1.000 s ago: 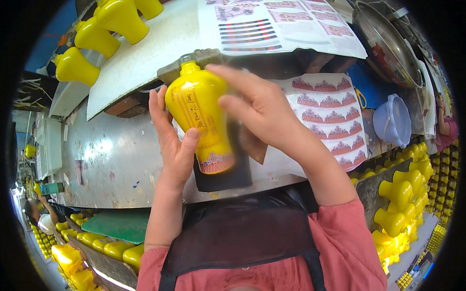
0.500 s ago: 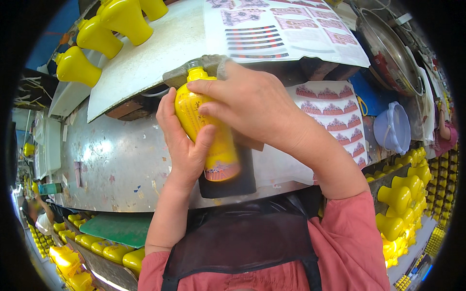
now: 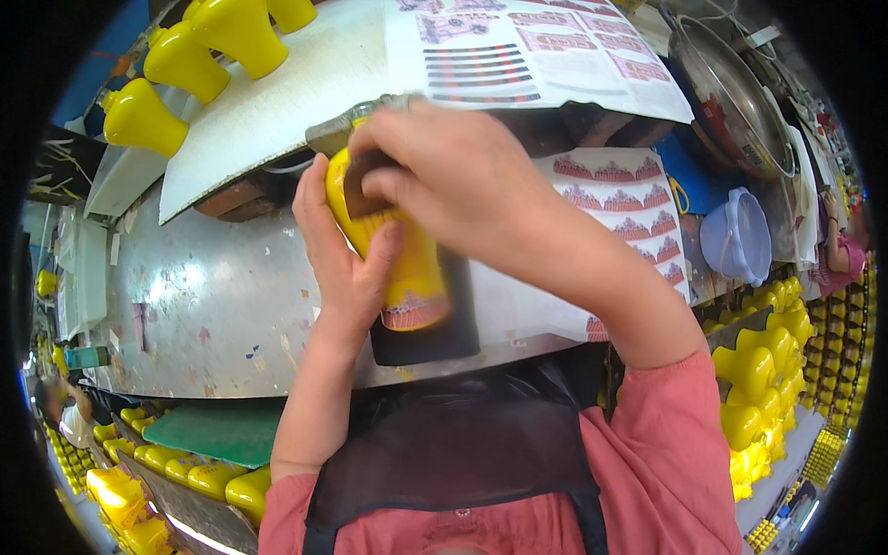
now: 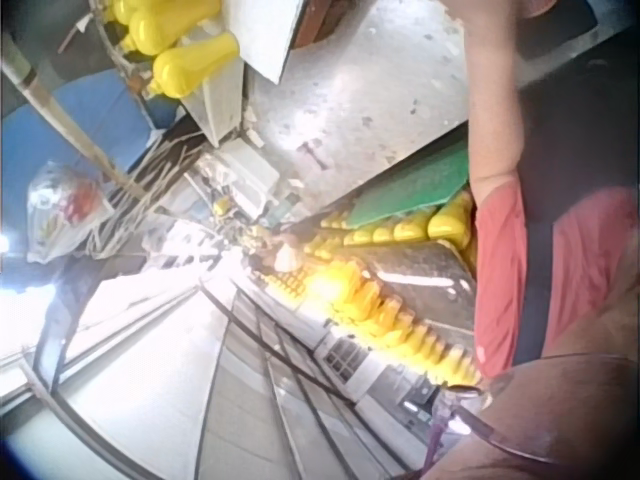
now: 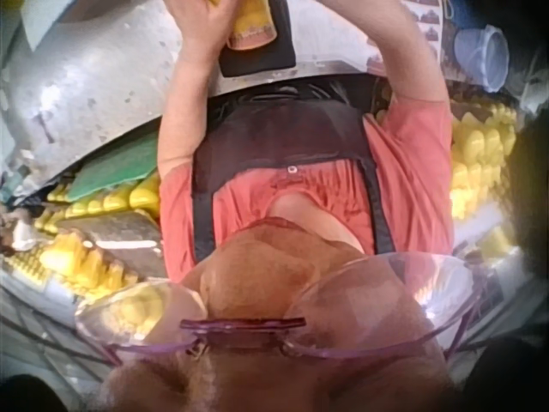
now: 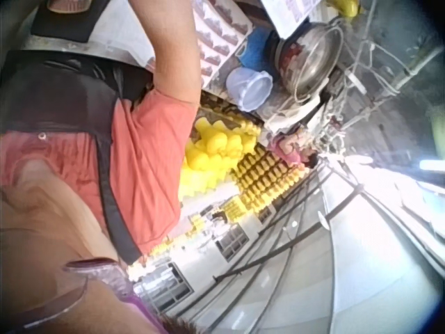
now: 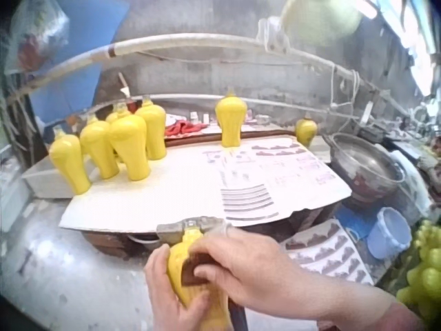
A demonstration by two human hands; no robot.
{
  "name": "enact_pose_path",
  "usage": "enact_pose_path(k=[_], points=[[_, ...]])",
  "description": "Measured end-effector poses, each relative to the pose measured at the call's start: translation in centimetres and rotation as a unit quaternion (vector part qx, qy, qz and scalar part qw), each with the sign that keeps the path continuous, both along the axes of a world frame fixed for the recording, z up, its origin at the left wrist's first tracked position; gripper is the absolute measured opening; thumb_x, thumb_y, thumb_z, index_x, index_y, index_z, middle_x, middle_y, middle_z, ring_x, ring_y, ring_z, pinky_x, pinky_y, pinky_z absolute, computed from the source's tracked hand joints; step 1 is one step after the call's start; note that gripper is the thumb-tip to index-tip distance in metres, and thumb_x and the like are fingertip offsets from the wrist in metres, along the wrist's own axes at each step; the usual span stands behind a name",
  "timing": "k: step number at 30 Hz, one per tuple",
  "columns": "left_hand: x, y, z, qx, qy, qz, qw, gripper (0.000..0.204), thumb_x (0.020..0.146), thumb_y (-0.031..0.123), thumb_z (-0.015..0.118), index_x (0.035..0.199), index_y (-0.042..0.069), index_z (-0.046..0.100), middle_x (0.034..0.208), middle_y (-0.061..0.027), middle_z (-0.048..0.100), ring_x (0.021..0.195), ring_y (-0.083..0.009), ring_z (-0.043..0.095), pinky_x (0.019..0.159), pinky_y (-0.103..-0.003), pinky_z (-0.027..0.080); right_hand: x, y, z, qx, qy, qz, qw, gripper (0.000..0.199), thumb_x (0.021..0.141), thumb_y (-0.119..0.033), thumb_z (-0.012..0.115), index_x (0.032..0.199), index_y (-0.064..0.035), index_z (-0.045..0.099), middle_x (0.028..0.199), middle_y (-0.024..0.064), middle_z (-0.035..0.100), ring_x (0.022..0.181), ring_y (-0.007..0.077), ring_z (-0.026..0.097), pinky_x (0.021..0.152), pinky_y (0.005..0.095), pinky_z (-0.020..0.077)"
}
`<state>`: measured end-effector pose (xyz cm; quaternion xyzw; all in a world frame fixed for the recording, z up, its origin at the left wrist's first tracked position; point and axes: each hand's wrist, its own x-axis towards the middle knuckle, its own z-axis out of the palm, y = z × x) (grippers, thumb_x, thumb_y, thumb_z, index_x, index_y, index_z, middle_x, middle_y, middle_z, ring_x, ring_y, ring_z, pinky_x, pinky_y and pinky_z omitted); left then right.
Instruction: The person picks up a yellow plastic container, places it on a workbench, and applies a printed label to its side. The person smooths the label, rotates the container to check alignment, and repeats the process on a second container. Finished containers are set aside on the bench.
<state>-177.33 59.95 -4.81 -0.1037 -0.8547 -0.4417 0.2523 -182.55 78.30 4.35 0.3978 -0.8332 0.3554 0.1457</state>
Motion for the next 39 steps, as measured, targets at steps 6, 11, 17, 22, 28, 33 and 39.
enact_pose_path(k=[6,11,17,22,28,33,39], points=[[1.2,-0.4,-0.1,0.191,-0.067,-0.027,0.979,0.084,0.102,0.059,0.045,0.157,-0.001,0.025,0.152,-0.0228,0.033,0.14,-0.0333,0.037,0.116,-0.046,0.03,2.1,0.2,-1.6,0.005,0.289,0.008,0.957,0.017,0.076,-0.011,0.073,0.092,-0.0143,0.067,0.08,0.0059,0.061,0.074,0.0229,0.065,0.065,0.0346,0.0535],[2.5,0.0,-0.4,0.335,-0.162,-0.081,0.925,0.075,0.108,0.049,0.037,0.162,0.003,0.012,0.161,-0.0177,0.028,0.146,-0.0278,0.033,0.12,-0.039,0.026,6.7,0.8,-5.4,-0.045,0.165,0.133,0.976,0.02,0.071,-0.008,0.076,0.09,-0.0115,0.07,0.088,0.0054,0.069,0.079,0.0235,0.07,0.064,0.034,0.0555],[3.2,0.0,-0.4,0.129,-0.109,-0.072,0.983,0.081,0.102,0.037,0.048,0.159,-0.007,0.009,0.162,-0.0258,0.023,0.151,-0.0366,0.024,0.123,-0.043,0.019,6.8,1.8,-7.0,-0.145,0.094,0.018,0.985,0.026,0.068,0.004,0.077,0.09,-0.0083,0.07,0.099,0.0104,0.073,0.087,0.0297,0.071,0.075,0.0367,0.0572],[3.4,0.7,-0.8,0.209,-0.113,-0.109,0.965,0.08,0.107,0.036,0.045,0.161,-0.002,-0.001,0.165,-0.0191,0.02,0.151,-0.0295,0.025,0.122,-0.039,0.021,8.1,1.6,-6.3,-0.188,-0.016,0.059,0.98,0.026,0.077,0.007,0.078,0.099,-0.0019,0.067,0.101,0.0122,0.072,0.085,0.0266,0.072,0.078,0.0338,0.0584],[3.2,-0.1,-1.2,0.214,-0.19,-0.095,0.953,0.087,0.097,0.027,0.052,0.161,-0.002,0.0,0.159,-0.0265,0.032,0.145,-0.0382,0.037,0.119,-0.04,0.03,5.2,1.0,-5.7,-0.191,-0.045,-0.145,0.97,0.028,0.089,-0.002,0.074,0.116,-0.0019,0.064,0.101,0.0096,0.07,0.086,0.0153,0.07,0.077,0.0272,0.0563],[2.8,0.0,-1.3,0.243,-0.128,-0.077,0.958,0.093,0.09,0.022,0.061,0.161,0.0,0.004,0.16,-0.0269,0.029,0.147,-0.0384,0.033,0.118,-0.045,0.032,3.1,-0.4,-1.8,-0.066,0.112,-0.093,0.987,0.029,0.087,-0.001,0.074,0.115,-0.002,0.065,0.1,0.0132,0.071,0.081,0.0258,0.073,0.073,0.032,0.0591],[-0.2,-0.2,0.7,0.24,-0.072,-0.031,0.968,0.081,0.084,0.02,0.075,0.152,0.002,0.035,0.146,-0.0196,0.045,0.135,-0.0304,0.047,0.11,-0.042,0.04,-0.5,-1.1,1.0,0.012,0.057,-0.039,0.998,0.021,0.087,-0.005,0.07,0.108,-0.0057,0.068,0.094,0.0142,0.071,0.086,0.0312,0.071,0.075,0.0358,0.0563]])
